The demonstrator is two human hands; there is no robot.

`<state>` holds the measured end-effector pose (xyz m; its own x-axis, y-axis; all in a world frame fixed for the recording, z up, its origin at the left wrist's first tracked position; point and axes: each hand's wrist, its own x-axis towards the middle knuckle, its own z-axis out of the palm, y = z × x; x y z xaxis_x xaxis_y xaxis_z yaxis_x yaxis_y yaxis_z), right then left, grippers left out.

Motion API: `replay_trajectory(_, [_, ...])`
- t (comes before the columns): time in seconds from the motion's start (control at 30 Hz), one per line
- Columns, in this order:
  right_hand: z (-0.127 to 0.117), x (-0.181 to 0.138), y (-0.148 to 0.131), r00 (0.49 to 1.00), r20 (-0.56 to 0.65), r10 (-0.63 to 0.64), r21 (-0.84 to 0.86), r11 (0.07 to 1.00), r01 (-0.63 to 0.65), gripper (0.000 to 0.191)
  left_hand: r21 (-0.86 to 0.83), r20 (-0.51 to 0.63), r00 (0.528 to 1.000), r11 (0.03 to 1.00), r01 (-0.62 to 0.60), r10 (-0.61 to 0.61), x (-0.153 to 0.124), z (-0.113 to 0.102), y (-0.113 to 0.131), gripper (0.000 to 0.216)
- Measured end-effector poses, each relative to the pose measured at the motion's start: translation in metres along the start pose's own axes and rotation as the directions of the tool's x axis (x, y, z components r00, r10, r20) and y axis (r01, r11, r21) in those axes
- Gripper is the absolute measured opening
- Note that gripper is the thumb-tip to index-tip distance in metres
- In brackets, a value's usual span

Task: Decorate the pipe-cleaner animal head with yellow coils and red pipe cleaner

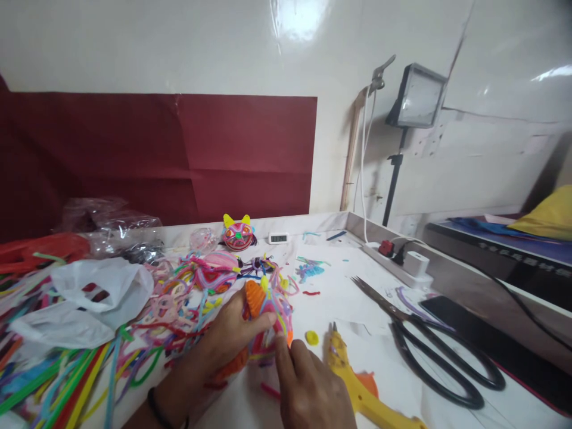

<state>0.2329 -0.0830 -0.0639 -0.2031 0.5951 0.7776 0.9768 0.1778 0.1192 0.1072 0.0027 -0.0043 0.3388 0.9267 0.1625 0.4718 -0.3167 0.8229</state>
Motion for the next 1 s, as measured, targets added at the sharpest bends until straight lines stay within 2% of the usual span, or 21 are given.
replay_trajectory(0.2, [0.001,0.0,-0.003,0.999,0.002,0.037,0.013,0.999,-0.037,0.028,-0.009,0.023,1.0,1.0,-0.012,0.012,-0.001,-0.001,0.004,0.014])
replay_trajectory(0.47, [0.003,0.0,-0.006,0.998,-0.001,0.059,0.012,0.998,-0.059,0.026,-0.024,0.061,0.998,0.999,0.021,-0.02,0.001,-0.002,0.001,0.027])
replay_trajectory(0.73, [0.005,-0.004,-0.006,0.998,-0.04,0.057,0.029,0.998,-0.056,0.025,-0.026,0.049,0.997,0.998,0.061,-0.06,-0.001,0.0,0.002,0.026])
replay_trajectory(1.0, [0.008,-0.024,0.002,0.99,-0.136,0.035,-0.038,0.998,-0.04,0.03,-0.011,0.02,0.998,0.999,0.051,-0.051,0.001,0.001,0.002,0.027])
